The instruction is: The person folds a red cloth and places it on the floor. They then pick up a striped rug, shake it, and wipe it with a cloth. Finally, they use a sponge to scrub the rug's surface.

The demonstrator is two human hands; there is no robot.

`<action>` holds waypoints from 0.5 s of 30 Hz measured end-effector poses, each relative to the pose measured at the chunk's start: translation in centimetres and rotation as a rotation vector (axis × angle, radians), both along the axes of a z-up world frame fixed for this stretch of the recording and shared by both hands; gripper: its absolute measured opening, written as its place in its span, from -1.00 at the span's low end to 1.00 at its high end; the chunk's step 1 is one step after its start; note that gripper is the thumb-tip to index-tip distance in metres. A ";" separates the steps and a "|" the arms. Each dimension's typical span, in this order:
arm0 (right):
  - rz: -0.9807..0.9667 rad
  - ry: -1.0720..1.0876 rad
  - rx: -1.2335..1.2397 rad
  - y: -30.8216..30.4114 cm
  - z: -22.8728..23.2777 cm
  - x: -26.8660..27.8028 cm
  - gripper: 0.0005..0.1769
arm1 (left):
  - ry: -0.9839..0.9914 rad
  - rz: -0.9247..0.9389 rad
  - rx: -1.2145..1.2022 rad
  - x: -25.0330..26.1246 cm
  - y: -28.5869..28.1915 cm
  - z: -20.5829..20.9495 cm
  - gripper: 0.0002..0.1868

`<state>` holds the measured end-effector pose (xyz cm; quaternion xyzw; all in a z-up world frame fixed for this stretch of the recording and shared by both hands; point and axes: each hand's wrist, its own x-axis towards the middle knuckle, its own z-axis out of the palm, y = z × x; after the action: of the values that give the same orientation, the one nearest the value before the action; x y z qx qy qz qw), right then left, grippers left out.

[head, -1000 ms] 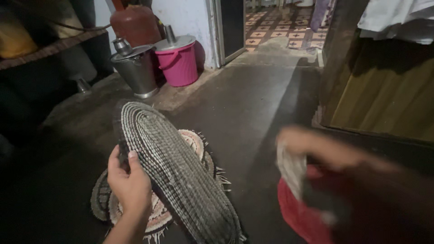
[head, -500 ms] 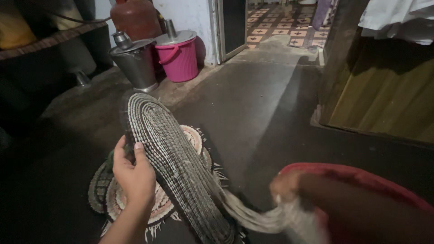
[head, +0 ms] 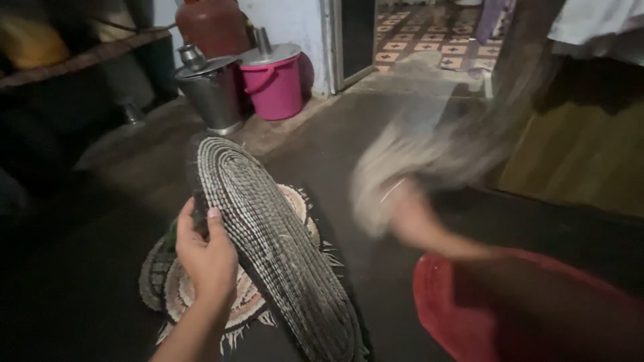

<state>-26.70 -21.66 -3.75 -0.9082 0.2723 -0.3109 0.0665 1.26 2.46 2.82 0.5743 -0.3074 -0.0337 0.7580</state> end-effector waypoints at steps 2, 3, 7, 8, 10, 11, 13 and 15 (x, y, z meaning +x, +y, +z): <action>0.221 0.637 0.152 3.2 -4.3 0.0 -0.63 | -0.013 0.010 0.013 -0.3 0.1 0.1 -0.58; 0.205 0.723 0.164 2.2 -4.6 -0.7 -0.63 | -0.025 0.016 0.019 -0.2 0.3 0.3 -0.58; -0.046 0.446 0.002 -4.7 -1.5 -4.2 -0.64 | -0.004 0.025 0.028 0.5 0.6 0.7 -0.59; -0.145 0.287 -0.027 -6.2 -0.1 -5.3 -0.64 | -0.012 0.007 0.005 0.7 0.7 0.4 -0.59; -0.372 -0.162 0.004 -8.4 3.4 -7.6 -0.65 | -0.039 0.002 -0.010 1.0 0.8 -0.4 -0.58; -0.454 -0.427 0.052 -8.7 5.0 -8.3 -0.65 | -0.059 0.015 -0.002 1.2 0.7 -0.6 -0.58; -0.511 -0.854 0.101 -8.7 7.4 -8.6 -0.66 | -0.058 0.022 0.006 1.3 0.4 -0.7 -0.58; -0.481 -0.981 0.066 -6.9 6.6 -7.2 -0.66 | -0.017 0.018 0.016 1.2 0.3 -0.8 -0.59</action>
<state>-33.86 -28.60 2.89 -0.5664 0.4189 -0.6955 0.1413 2.47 2.75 2.01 0.5835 -0.3081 -0.0245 0.7510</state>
